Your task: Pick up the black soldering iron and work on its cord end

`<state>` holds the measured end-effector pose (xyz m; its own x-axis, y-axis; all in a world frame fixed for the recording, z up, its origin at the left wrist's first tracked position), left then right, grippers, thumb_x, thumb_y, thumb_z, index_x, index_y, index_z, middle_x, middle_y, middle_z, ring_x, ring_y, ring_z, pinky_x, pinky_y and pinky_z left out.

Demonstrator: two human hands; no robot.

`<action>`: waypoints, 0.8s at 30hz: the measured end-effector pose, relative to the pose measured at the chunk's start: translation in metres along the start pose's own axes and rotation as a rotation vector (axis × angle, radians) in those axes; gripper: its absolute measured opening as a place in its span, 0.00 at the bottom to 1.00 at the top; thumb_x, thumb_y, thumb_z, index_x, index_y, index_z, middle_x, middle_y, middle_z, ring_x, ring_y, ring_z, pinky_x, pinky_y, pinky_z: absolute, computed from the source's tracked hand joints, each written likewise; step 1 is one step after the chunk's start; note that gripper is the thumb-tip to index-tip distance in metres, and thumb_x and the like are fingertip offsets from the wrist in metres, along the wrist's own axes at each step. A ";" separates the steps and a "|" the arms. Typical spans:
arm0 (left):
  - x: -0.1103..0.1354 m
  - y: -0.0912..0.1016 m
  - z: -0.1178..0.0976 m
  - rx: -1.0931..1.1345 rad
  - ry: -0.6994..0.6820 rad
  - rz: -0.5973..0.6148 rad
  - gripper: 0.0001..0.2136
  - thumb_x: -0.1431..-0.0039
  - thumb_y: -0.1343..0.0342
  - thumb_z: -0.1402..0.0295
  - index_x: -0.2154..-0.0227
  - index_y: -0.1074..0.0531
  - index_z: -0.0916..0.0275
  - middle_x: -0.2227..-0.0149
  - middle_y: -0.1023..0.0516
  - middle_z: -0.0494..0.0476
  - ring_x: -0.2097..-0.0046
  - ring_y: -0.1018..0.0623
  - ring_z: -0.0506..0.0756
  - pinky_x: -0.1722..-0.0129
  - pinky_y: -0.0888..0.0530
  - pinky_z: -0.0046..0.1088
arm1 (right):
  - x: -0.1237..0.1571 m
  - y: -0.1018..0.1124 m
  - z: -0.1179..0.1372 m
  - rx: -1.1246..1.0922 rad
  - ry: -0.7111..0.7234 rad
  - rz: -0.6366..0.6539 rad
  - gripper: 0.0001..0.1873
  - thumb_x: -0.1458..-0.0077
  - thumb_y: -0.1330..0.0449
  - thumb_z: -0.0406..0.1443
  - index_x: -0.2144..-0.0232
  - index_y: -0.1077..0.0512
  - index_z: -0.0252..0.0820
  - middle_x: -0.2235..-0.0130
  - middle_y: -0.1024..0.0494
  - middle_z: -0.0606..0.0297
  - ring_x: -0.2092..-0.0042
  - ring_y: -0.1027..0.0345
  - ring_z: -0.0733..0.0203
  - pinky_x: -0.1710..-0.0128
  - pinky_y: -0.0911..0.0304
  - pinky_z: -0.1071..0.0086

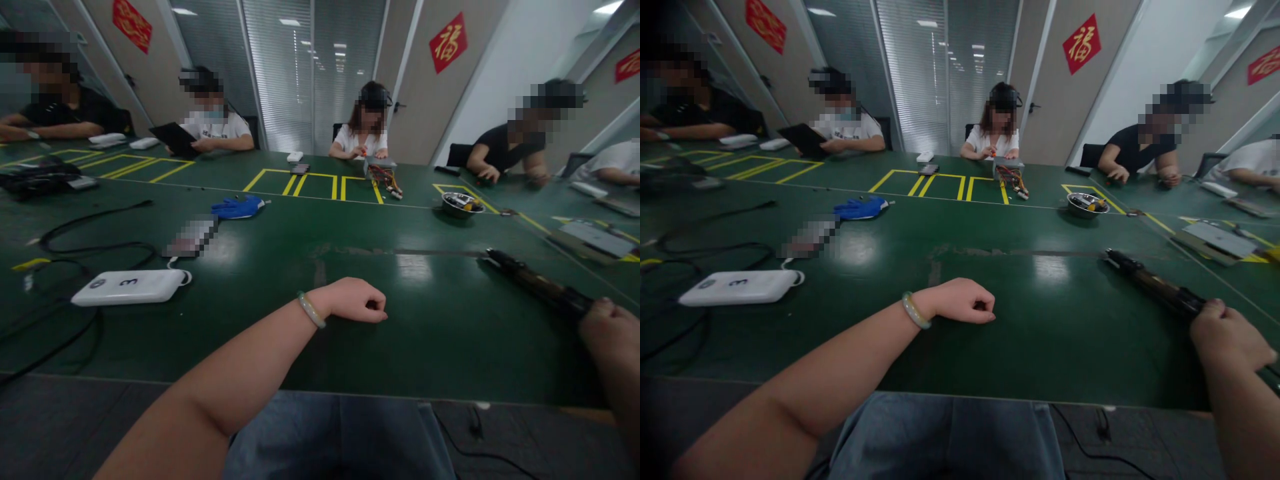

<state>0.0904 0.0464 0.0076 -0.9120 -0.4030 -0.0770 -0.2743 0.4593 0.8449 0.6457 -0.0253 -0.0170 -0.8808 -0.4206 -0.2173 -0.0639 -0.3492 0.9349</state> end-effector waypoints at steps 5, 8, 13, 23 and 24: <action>-0.001 0.001 -0.002 -0.014 -0.005 -0.009 0.13 0.40 0.47 0.56 0.71 0.27 0.59 0.73 0.26 0.47 0.71 0.30 0.48 0.73 0.43 0.24 | 0.050 -0.007 0.073 0.003 0.198 0.074 0.30 0.37 0.62 0.48 0.49 0.28 0.44 0.56 0.28 0.38 0.50 0.35 0.42 0.60 0.51 0.51; -0.001 0.001 -0.001 -0.023 -0.004 -0.014 0.12 0.40 0.46 0.56 0.71 0.27 0.59 0.73 0.25 0.47 0.71 0.30 0.48 0.74 0.43 0.24 | 0.108 -0.005 0.155 -0.025 0.425 0.112 0.29 0.34 0.63 0.47 0.51 0.28 0.41 0.54 0.27 0.44 0.51 0.35 0.45 0.59 0.47 0.55; 0.000 0.001 0.000 -0.025 -0.009 -0.040 0.12 0.40 0.46 0.57 0.71 0.26 0.59 0.73 0.25 0.47 0.72 0.30 0.47 0.74 0.43 0.24 | 0.245 0.001 0.295 -0.192 0.839 0.162 0.24 0.32 0.60 0.45 0.52 0.29 0.43 0.51 0.27 0.53 0.51 0.36 0.49 0.53 0.45 0.58; 0.008 -0.004 0.000 0.097 -0.013 0.033 0.16 0.36 0.50 0.60 0.73 0.24 0.62 0.82 0.27 0.48 0.79 0.31 0.46 0.73 0.38 0.23 | 0.442 0.004 0.397 -0.477 1.593 0.488 0.23 0.36 0.46 0.39 0.39 0.38 0.52 0.45 0.31 0.62 0.45 0.40 0.57 0.44 0.46 0.61; 0.007 -0.002 -0.003 0.071 -0.039 0.008 0.15 0.37 0.49 0.61 0.75 0.24 0.63 0.82 0.27 0.48 0.79 0.32 0.46 0.73 0.39 0.24 | 0.440 0.004 0.395 -0.494 1.589 0.498 0.24 0.36 0.45 0.38 0.38 0.39 0.52 0.45 0.31 0.62 0.44 0.40 0.57 0.43 0.46 0.60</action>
<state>0.0852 0.0404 0.0069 -0.9249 -0.3689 -0.0921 -0.2868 0.5180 0.8059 0.0729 0.1195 0.0019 0.5319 -0.7980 -0.2835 0.4526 -0.0150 0.8916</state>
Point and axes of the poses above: each hand's wrist, its own x-axis away from the middle knuckle, its own y-axis out of the back of the hand, z = x × y, the point moved 10 cm from there along -x, towards the middle knuckle
